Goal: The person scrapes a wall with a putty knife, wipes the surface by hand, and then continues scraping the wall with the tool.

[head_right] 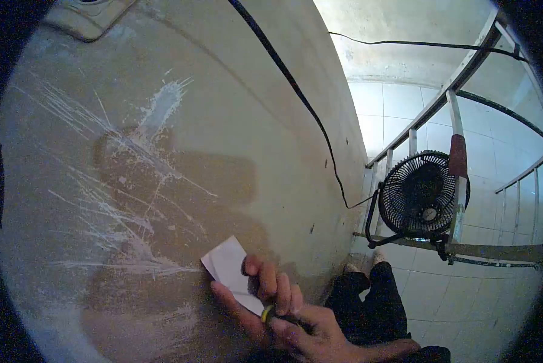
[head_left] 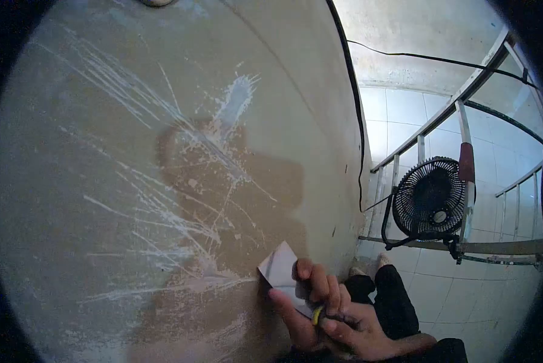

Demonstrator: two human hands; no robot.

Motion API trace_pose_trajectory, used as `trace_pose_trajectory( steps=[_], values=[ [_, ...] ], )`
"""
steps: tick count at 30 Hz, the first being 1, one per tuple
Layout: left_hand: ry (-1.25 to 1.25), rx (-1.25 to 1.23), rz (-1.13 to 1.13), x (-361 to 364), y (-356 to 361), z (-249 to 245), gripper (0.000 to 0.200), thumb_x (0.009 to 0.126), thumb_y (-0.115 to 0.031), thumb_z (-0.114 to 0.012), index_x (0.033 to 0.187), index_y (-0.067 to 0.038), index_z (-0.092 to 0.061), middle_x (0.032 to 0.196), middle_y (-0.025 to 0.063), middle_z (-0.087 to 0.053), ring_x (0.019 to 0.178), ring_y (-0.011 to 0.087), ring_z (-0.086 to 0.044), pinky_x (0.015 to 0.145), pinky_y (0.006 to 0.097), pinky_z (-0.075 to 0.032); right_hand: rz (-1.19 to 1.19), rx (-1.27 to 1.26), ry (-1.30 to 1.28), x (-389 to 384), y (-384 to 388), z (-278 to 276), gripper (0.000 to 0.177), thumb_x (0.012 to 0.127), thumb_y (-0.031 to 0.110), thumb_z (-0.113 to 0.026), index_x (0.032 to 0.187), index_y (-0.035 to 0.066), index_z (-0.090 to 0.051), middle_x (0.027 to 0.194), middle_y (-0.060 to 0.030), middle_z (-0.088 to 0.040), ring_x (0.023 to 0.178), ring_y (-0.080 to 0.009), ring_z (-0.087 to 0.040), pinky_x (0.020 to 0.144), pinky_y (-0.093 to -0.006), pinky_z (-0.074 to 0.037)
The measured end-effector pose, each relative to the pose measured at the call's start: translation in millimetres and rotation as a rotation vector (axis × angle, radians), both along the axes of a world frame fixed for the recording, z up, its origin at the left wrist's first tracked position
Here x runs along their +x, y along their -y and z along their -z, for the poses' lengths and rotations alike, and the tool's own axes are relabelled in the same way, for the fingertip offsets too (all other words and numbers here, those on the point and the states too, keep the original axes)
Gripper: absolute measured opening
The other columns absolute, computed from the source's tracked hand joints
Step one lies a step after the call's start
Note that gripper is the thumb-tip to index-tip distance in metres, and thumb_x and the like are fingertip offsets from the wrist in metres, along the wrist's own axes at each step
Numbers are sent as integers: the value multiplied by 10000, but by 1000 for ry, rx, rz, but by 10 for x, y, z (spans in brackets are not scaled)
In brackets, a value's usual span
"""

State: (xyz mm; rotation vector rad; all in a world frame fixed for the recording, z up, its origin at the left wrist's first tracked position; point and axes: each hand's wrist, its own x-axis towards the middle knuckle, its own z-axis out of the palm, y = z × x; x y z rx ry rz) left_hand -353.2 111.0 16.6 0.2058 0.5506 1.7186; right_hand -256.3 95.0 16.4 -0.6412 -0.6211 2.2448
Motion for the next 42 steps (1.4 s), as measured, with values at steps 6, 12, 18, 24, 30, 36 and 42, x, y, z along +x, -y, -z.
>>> trace_pose_trajectory(
  steps=[6,12,18,24,30,36,42],
  values=[
    [-16,27,50,-16,23,30,526,774,-603,-456,926,-113,-343,608,-14,-287,482,115,-332,499,262,-322,-39,-15,61,60,-30,-121,162,864,158,-495,763,34,-471,718,20,-431,633,-67,-376,540,-213,-311],
    [-37,1,67,-37,97,33,522,774,-611,-442,922,-121,-343,607,-19,-283,492,107,-331,502,259,-317,-21,-41,27,12,62,-116,137,867,136,-486,792,22,-488,725,22,-435,655,-66,-385,563,-212,-322],
    [-72,-38,56,2,48,-55,505,776,-602,-448,908,-125,-343,608,-20,-276,487,100,-323,500,256,-318,-61,-76,40,34,29,-117,148,869,135,-483,774,21,-475,741,24,-432,671,-71,-382,590,-208,-320],
    [9,-30,3,42,18,-28,491,804,-588,-411,919,-114,-355,593,-10,-289,463,120,-326,467,283,-335,9,47,62,25,21,-65,167,873,152,-479,768,21,-479,725,20,-437,661,-69,-388,570,-212,-322],
    [-18,21,72,-12,81,-7,482,792,-569,-459,913,-117,-345,606,-15,-277,478,110,-327,499,258,-320,20,17,49,5,83,-115,182,877,176,-484,765,32,-482,682,21,-434,616,-62,-390,531,-211,-317],
    [-20,50,97,-49,51,13,468,804,-556,-452,914,-116,-336,609,-13,-286,485,108,-342,495,260,-322,10,-54,21,-12,84,-168,189,881,182,-491,749,48,-468,659,23,-424,568,-51,-363,493,-200,-289],
    [-59,2,75,-14,19,-43,473,800,-563,-451,906,-118,-329,606,-15,-280,483,108,-341,505,256,-326,58,-98,-31,-54,90,-107,180,885,181,-483,757,55,-475,632,31,-420,514,-43,-353,453,-190,-254]
  ],
)
